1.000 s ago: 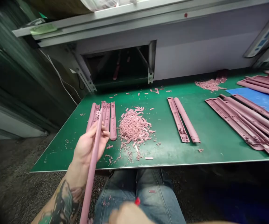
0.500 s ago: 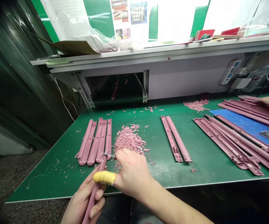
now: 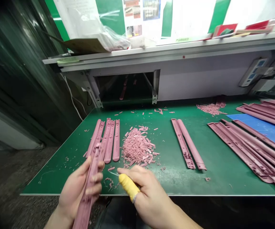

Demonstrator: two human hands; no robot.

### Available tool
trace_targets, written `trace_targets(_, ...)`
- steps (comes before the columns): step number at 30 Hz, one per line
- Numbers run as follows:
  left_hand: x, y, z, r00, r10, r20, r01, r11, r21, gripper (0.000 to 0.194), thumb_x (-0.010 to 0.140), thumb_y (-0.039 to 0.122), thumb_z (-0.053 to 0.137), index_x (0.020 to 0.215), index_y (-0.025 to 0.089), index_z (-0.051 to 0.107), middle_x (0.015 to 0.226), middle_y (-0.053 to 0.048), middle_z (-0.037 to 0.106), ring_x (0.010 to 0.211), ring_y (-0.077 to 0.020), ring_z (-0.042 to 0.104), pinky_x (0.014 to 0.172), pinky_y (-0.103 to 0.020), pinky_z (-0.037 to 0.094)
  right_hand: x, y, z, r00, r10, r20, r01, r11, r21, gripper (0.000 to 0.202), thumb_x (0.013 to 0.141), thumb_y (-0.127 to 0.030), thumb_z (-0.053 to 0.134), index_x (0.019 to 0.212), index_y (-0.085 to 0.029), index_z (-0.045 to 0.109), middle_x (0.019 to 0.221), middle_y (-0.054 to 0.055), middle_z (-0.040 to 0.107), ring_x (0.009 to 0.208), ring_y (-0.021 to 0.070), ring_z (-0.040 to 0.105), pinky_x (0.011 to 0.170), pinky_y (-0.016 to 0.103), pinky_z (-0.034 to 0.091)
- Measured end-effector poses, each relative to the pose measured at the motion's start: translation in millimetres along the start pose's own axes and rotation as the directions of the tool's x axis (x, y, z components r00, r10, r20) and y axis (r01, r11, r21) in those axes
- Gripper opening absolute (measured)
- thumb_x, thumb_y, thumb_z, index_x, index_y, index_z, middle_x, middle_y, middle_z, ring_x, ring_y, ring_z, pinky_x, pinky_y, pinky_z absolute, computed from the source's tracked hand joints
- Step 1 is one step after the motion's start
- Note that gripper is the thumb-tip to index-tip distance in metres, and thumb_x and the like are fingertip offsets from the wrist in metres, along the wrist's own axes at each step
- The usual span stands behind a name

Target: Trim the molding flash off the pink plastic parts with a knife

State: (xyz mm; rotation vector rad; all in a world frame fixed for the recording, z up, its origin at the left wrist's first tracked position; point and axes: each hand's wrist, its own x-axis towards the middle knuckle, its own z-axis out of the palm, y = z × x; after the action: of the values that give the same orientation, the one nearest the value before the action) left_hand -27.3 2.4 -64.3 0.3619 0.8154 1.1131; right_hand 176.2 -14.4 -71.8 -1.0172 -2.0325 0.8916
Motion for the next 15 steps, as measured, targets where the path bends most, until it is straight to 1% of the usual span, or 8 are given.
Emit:
trace_targets(2, -3.1, 14.7, 4.0, 0.976, 0.219, -0.023, -0.219, 0.975, -0.028, 0.036, 0.096, 0.034, 0.037, 0.081, 0.013, 0.062, 0.058, -0.001, 0.054, 0.033, -0.0041, 0.042, 0.029, -0.012, 0.029, -13.8, 3.3, 10.1, 1.000, 0.015, 0.001, -0.015, 1.000, 0.000, 0.025, 0.095, -0.032, 0.048, 0.109, -0.022, 0.066, 0.081, 0.003, 0.065, 0.073, 0.0158, 0.060, 0.068, 0.026, 0.046)
trace_targets(3, -6.7, 19.8, 7.8, 0.937, 0.345, -0.046, -0.347, 0.937, -0.046, 0.033, 0.096, 0.035, 0.037, 0.083, 0.017, 0.062, 0.064, 0.000, 0.056, 0.036, -0.0037, 0.042, 0.030, -0.012, 0.029, -20.4, 4.9, 17.0, 1.000, 0.011, 0.025, -0.010, 1.000, -0.028, 0.025, 0.093, -0.033, 0.051, 0.108, -0.022, 0.067, 0.081, 0.004, 0.066, 0.072, 0.0171, 0.060, 0.067, 0.028, 0.046)
trace_targets(6, -22.7, 25.1, 24.2, 0.744, 0.667, -0.041, -0.665, 0.745, 0.044, 0.021, 0.093, 0.039, 0.046, 0.094, 0.027, 0.062, 0.076, 0.002, 0.060, 0.043, -0.0068, 0.045, 0.035, -0.017, 0.034, -34.2, 7.5, 37.4, 0.991, 0.048, 0.128, -0.026, 0.986, -0.167, 0.020, 0.088, -0.029, 0.054, 0.100, -0.023, 0.069, 0.079, 0.005, 0.067, 0.071, 0.0200, 0.061, 0.064, 0.030, 0.045)
trace_targets(8, -35.2, 22.1, 35.5, 0.620, 0.783, 0.053, -0.777, 0.603, 0.179, 0.021, 0.086, 0.043, 0.056, 0.101, 0.030, 0.062, 0.073, 0.003, 0.060, 0.043, -0.0098, 0.046, 0.037, -0.022, 0.035, -37.2, 7.3, 46.2, 0.979, 0.104, 0.173, -0.058, 0.966, -0.250, 0.017, 0.086, -0.026, 0.054, 0.094, -0.025, 0.069, 0.080, 0.004, 0.067, 0.072, 0.0206, 0.062, 0.064, 0.030, 0.045)
trace_targets(9, -41.2, 19.6, 40.2, 0.570, 0.816, 0.095, -0.810, 0.538, 0.233, 0.025, 0.082, 0.045, 0.061, 0.103, 0.032, 0.063, 0.072, 0.003, 0.061, 0.043, -0.0110, 0.047, 0.038, -0.024, 0.036, -37.0, 7.0, 48.8, 0.976, 0.128, 0.179, -0.074, 0.958, -0.279, 0.015, 0.085, -0.025, 0.055, 0.092, -0.026, 0.069, 0.081, 0.004, 0.066, 0.073, 0.0205, 0.062, 0.065, 0.030, 0.044)
trace_targets(10, -46.6, 16.7, 44.1, 0.544, 0.830, 0.121, -0.823, 0.500, 0.271, 0.029, 0.078, 0.048, 0.065, 0.103, 0.034, 0.063, 0.072, 0.003, 0.062, 0.043, -0.0121, 0.048, 0.040, -0.026, 0.038, -35.9, 6.5, 50.2, 0.973, 0.143, 0.180, -0.085, 0.951, -0.297, 0.015, 0.085, -0.025, 0.055, 0.090, -0.026, 0.069, 0.081, 0.003, 0.066, 0.074, 0.0201, 0.062, 0.066, 0.030, 0.044)
trace_targets(12, -55.1, 10.9, 49.4, 0.559, 0.820, 0.127, -0.807, 0.502, 0.309, 0.031, 0.071, 0.051, 0.069, 0.099, 0.038, 0.064, 0.070, 0.004, 0.063, 0.043, -0.0133, 0.050, 0.043, -0.029, 0.040, -32.3, 5.5, 50.9, 0.974, 0.156, 0.163, -0.097, 0.941, -0.324, 0.015, 0.087, -0.027, 0.054, 0.091, -0.028, 0.069, 0.080, 0.002, 0.066, 0.073, 0.0193, 0.061, 0.065, 0.029, 0.042)
trace_targets(15, -61.7, 3.5, 52.5, 0.625, 0.765, 0.156, -0.758, 0.547, 0.357, 0.034, 0.067, 0.052, 0.072, 0.098, 0.042, 0.063, 0.065, 0.005, 0.063, 0.042, -0.0135, 0.050, 0.042, -0.028, 0.041, -25.5, 3.9, 48.7, 0.980, 0.167, 0.108, -0.112, 0.913, -0.393, 0.019, 0.090, -0.033, 0.051, 0.097, -0.031, 0.069, 0.079, 0.002, 0.065, 0.072, 0.0197, 0.060, 0.065, 0.030, 0.040)
